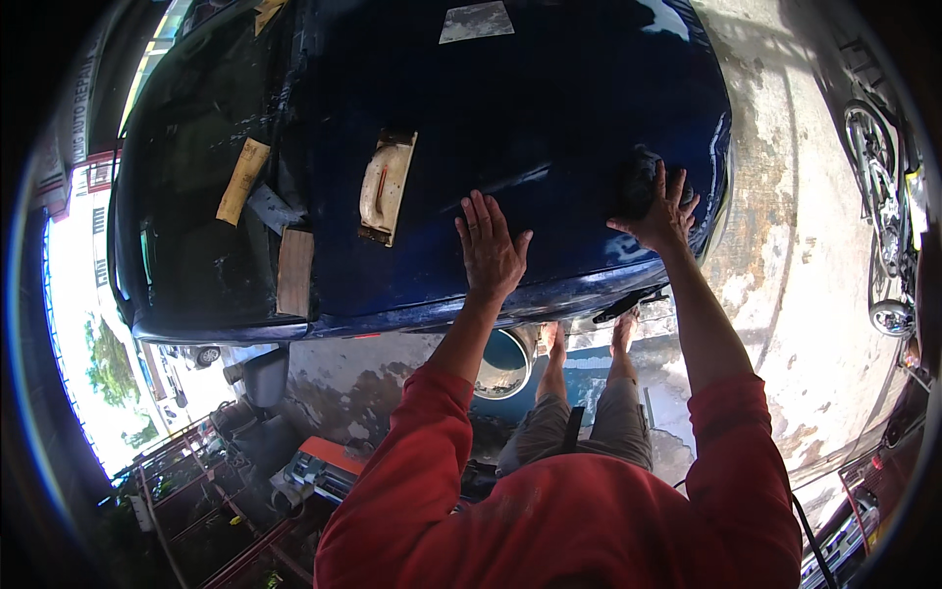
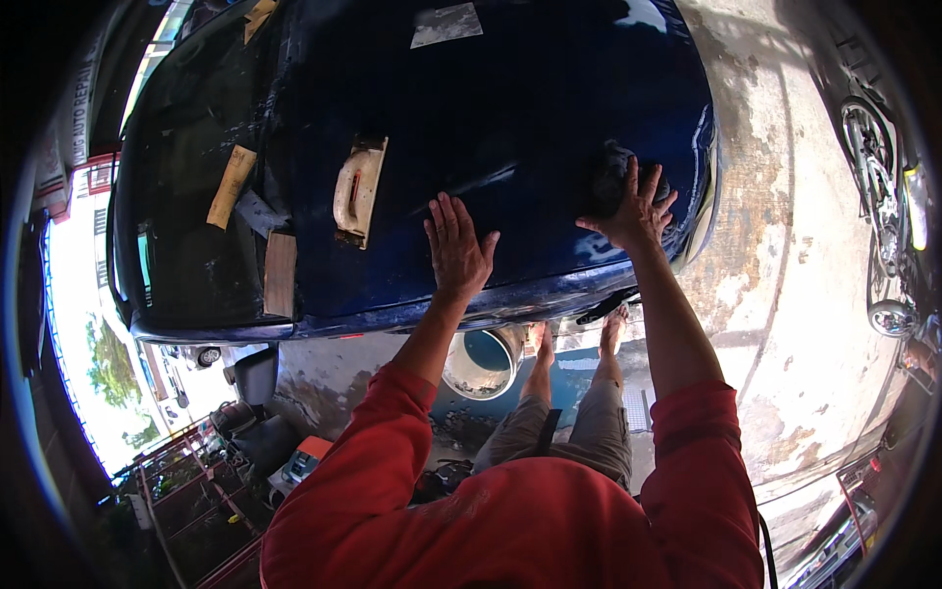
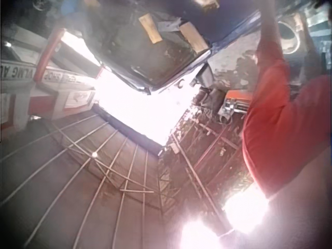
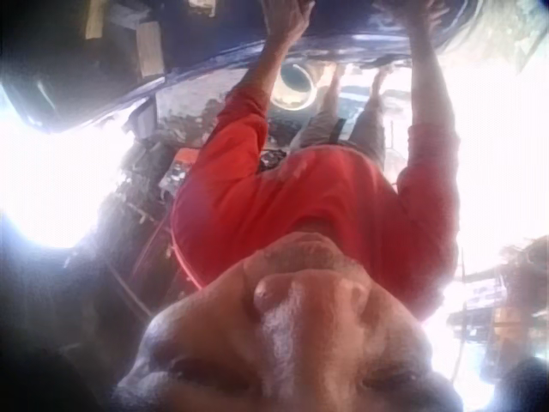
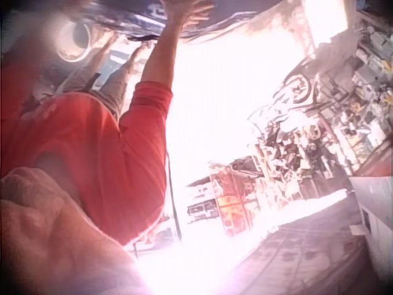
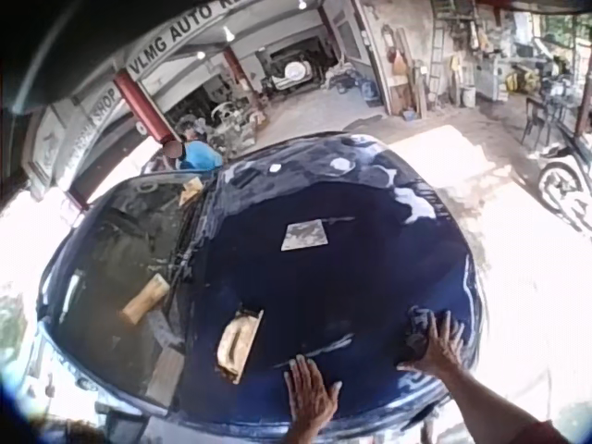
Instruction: The person sands the hood of a blue car using a sanding block and a cloth, repeatedly dipping the block into a bucket of water. The person briefly opens and closes the car doors before resuming sanding.
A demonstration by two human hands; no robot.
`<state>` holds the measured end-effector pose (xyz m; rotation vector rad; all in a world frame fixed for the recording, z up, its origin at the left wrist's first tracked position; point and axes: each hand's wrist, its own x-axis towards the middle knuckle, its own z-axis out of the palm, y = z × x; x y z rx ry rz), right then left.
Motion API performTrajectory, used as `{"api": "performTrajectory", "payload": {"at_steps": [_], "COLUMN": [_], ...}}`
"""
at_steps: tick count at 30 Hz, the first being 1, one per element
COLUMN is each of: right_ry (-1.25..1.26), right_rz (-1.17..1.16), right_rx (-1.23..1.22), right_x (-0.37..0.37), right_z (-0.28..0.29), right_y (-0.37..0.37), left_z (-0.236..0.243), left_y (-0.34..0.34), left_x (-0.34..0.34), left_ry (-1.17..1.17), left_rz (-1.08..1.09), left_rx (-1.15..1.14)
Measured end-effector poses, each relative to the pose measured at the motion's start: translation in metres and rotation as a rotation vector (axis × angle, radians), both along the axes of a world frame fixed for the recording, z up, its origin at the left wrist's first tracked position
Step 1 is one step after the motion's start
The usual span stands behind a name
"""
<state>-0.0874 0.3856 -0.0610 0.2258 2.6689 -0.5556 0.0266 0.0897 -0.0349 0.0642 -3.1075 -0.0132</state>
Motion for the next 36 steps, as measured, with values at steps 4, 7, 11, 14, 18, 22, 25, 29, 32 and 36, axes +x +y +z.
{"api": "performTrajectory", "payload": {"at_steps": [4,7,11,14,18,22,25,29,32,36], "right_ry": [-0.044,-0.08,-0.123,-0.148,-0.159,-0.188,-0.213,-0.202,-0.183,-0.192], "right_rz": [0.003,0.02,0.055,0.037,0.023,0.023,0.023,0.015,0.008,0.012], "right_rx": [-0.026,-0.014,-0.012,0.004,0.019,0.054,0.055,0.04,0.036,0.045], "right_x": [-0.004,-0.004,-0.006,-0.007,-0.005,-0.005,-0.006,-0.004,-0.004,-0.005], "right_z": [0.009,0.018,0.029,0.032,0.032,0.036,0.042,0.045,0.042,0.035], "right_y": [0.001,0.001,0.003,0.002,0.0,-0.002,-0.003,-0.003,-0.004,-0.004], "left_z": [-0.004,0.015,0.036,0.045,0.068,0.098,0.109,0.101,0.091,0.085], "left_y": [0.024,0.02,0.021,0.024,0.0,-0.069,-0.131,-0.184,-0.202,-0.206], "left_x": [-0.006,-0.011,-0.01,-0.01,-0.02,-0.036,-0.043,-0.05,-0.063,-0.08], "left_ry": [-0.055,-0.074,-0.144,-0.156,-0.295,-0.008,0.438,0.002,-0.118,-0.097], "left_rz": [0.121,0.123,0.159,0.147,0.068,0.099,0.325,0.591,0.647,0.753], "left_rx": [0.07,0.099,0.191,0.133,0.171,0.177,0.107,0.292,0.425,0.366]}}
